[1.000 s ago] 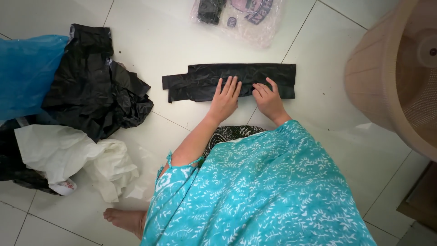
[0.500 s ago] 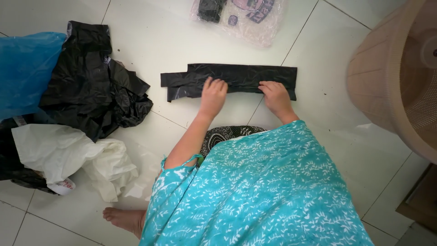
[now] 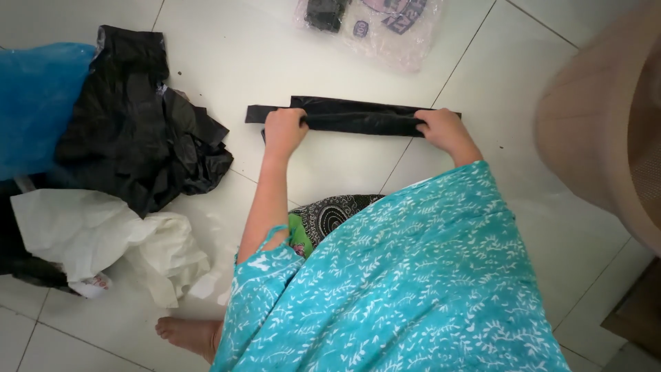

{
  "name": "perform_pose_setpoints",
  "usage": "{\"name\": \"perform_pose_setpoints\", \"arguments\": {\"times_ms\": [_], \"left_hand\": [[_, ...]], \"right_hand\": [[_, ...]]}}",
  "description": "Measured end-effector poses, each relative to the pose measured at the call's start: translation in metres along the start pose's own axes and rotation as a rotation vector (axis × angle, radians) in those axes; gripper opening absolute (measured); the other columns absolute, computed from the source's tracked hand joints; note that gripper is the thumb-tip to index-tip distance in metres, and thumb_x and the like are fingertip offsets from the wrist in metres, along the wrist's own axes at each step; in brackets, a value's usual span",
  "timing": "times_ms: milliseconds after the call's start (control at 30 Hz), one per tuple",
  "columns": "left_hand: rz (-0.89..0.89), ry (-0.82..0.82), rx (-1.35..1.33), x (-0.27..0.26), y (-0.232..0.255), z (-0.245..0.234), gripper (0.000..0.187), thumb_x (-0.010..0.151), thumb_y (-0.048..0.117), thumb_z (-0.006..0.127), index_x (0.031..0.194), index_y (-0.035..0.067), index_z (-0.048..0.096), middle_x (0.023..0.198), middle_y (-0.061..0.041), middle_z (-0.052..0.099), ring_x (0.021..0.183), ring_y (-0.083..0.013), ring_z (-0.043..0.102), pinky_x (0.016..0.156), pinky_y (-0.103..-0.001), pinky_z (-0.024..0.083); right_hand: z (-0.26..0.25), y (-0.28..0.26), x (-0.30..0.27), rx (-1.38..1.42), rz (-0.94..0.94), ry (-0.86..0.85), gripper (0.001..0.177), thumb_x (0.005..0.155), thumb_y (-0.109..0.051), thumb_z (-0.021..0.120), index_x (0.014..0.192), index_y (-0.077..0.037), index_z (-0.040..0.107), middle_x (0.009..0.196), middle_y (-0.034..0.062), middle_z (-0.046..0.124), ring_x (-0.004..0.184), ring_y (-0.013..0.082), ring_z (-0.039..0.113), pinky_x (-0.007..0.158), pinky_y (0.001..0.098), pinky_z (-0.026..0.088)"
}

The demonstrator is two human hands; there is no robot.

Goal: The person sits on a tiled floor and folds black plastic bags by hand. They smooth each bag flat, fold it into a narrow strip, and then fold it into a compact rectangle. The folded bags are placed into a clear plastic packaging sleeve.

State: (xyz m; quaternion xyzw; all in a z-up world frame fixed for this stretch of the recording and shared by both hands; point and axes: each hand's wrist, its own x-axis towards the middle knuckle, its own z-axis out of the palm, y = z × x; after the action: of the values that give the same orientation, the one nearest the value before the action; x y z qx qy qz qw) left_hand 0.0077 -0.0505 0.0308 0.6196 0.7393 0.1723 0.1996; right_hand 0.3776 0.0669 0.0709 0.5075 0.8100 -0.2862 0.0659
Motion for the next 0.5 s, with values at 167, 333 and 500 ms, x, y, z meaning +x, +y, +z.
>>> {"name": "perform_pose_setpoints", "arguments": {"times_ms": [167, 333, 500], "left_hand": [[-0.097, -0.072, -0.074, 0.020, -0.009, -0.008, 0.018, 0.079, 0.015, 0.073, 0.094, 0.009, 0.078, 0.077, -0.014, 0.072, 0.074, -0.0321, 0.069, 0.070, -0.043, 0.055], [-0.117, -0.056, -0.053, 0.029, -0.009, -0.004, 0.013, 0.085, 0.016, 0.069, 0.092, 0.007, 0.076, 0.075, -0.015, 0.071, 0.073, -0.0343, 0.068, 0.067, -0.046, 0.053], [-0.071, 0.010, -0.002, 0.034, -0.012, 0.008, 0.013, 0.094, 0.014, 0.064, 0.090, 0.006, 0.073, 0.072, -0.016, 0.069, 0.070, -0.0352, 0.067, 0.065, -0.046, 0.052]], "right_hand": [[-0.013, 0.022, 0.005, -0.015, 0.058, 0.002, 0.022, 0.090, -0.020, 0.072, 0.110, -0.011, 0.074, 0.093, 0.0175, 0.072, 0.085, 0.0392, 0.067, 0.077, 0.0477, 0.053], [-0.014, 0.036, 0.005, -0.036, 0.111, 0.064, 0.018, 0.096, -0.023, 0.071, 0.107, -0.009, 0.073, 0.087, 0.0169, 0.072, 0.080, 0.0376, 0.066, 0.073, 0.0464, 0.052], [-0.004, 0.045, 0.003, -0.030, 0.114, 0.180, 0.018, 0.099, -0.026, 0.071, 0.101, -0.008, 0.072, 0.078, 0.0162, 0.068, 0.072, 0.0372, 0.064, 0.067, 0.0454, 0.051]]}}
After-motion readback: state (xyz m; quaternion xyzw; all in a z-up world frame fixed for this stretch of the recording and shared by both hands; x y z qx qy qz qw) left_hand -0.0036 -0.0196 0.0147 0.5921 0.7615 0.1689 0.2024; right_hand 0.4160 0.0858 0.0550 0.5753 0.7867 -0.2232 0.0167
